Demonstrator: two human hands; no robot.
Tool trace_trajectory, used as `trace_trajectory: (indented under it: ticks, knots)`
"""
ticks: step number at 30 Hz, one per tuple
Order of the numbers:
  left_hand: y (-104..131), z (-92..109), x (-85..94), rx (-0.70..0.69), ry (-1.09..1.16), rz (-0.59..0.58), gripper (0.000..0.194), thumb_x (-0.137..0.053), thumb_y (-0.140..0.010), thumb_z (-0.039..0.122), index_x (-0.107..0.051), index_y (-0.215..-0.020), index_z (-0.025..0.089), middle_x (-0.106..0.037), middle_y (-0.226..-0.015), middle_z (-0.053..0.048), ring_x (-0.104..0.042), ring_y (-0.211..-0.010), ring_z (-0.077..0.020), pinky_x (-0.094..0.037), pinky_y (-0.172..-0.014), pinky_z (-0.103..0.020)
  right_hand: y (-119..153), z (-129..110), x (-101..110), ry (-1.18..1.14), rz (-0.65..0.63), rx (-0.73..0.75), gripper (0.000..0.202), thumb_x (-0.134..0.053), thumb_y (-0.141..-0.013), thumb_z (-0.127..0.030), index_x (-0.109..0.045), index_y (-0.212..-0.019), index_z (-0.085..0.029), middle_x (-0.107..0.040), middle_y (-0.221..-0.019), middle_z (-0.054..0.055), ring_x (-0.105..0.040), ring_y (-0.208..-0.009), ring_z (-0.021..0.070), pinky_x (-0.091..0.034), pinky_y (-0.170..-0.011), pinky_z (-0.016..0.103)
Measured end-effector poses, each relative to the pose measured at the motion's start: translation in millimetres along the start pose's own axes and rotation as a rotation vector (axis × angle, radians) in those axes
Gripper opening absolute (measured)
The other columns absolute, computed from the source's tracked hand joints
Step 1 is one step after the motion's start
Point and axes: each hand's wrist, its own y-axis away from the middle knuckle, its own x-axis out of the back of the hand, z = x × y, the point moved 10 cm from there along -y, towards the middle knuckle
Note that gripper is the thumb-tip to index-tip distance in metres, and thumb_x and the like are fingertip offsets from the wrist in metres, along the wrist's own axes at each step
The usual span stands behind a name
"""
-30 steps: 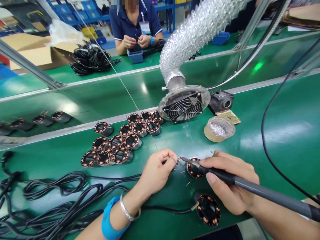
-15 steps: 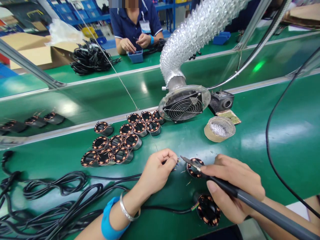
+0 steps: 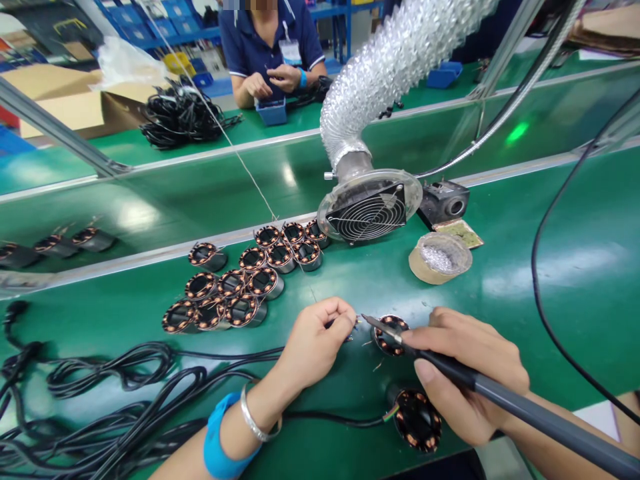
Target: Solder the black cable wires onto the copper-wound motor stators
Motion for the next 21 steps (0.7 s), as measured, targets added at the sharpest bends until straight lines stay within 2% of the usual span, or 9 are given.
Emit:
trace_trajectory:
  ticks: [10, 21]
  knots:
    - [-1.1, -3.6, -2.3, 0.021, 0.023, -0.011, 0.021, -0.052, -0.083, 0.034, -0.057, -0.072, 0.017, -0.043, -0.059, 0.005, -0.034, -0.055, -0.0102, -0.028, -0.053, -0.022, 3.7, -0.1, -3.8, -0.016, -0.022, 0.03, 0.031, -0.055, -0.074, -0.007, -0.066, -0.102, -0.017, -0.056, -0.059, 0.001, -0.045, -0.047, 0.0139, -0.036, -0.044, 0.029]
    - [-0.9, -3.7, -2.1, 0.019, 0.003, -0.013, 0.023, -0.051, -0.084, 0.035, -0.056, -0.072, 0.016, -0.044, -0.061, 0.005, -0.036, -0.057, -0.0105, -0.029, -0.055, -0.023, 3.3, -1.1, 2.0, -0.028, 0.032, 0.042, 0.032, -0.054, -0.072, -0.005, -0.066, -0.101, -0.016, -0.058, -0.062, 0.003, -0.047, -0.047, 0.014, -0.037, -0.045, 0.03]
